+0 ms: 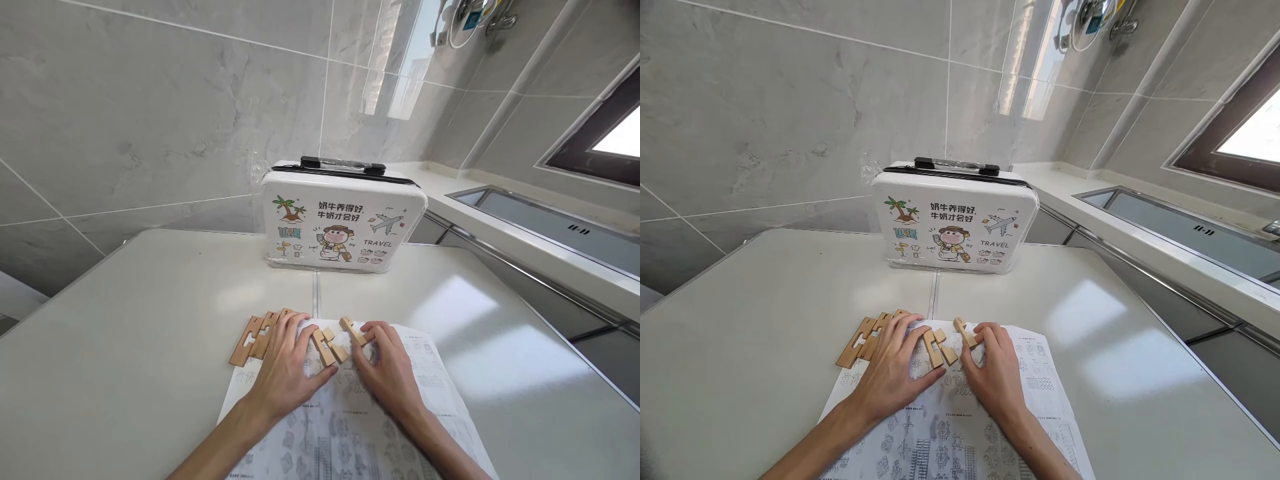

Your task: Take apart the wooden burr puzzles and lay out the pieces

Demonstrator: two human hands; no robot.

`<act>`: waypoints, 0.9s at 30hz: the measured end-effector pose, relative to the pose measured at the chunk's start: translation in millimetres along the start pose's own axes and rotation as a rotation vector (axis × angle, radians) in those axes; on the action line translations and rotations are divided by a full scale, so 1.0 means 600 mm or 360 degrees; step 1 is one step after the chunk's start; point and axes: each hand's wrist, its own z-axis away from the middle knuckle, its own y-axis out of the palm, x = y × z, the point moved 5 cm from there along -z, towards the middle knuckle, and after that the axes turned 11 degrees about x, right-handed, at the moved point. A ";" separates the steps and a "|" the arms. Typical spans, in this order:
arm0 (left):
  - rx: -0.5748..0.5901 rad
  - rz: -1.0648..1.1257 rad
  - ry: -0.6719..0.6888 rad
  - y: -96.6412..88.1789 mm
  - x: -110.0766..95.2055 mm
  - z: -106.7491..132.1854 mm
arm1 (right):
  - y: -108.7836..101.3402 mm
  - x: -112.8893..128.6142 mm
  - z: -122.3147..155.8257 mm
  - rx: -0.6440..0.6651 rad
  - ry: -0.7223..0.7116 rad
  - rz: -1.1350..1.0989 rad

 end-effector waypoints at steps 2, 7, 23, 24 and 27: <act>0.0002 0.0023 0.0034 0.000 -0.001 0.000 | 0.004 -0.001 0.001 0.0005 -0.0043 0.0057; 0.0020 0.0087 0.0115 0.001 -0.005 0.001 | 0.013 0.011 0.006 0.0063 -0.0171 0.0147; 0.0153 0.0132 0.0237 -0.006 -0.025 0.000 | 0.024 0.059 0.016 0.0492 -0.0606 -0.0072; 0.0148 0.0126 0.0242 -0.005 -0.025 0.001 | 0.025 0.061 0.016 0.0531 -0.0634 -0.0089; 0.0143 0.0119 0.0259 -0.004 -0.025 0.004 | 0.029 0.063 0.019 0.0627 -0.0687 -0.0111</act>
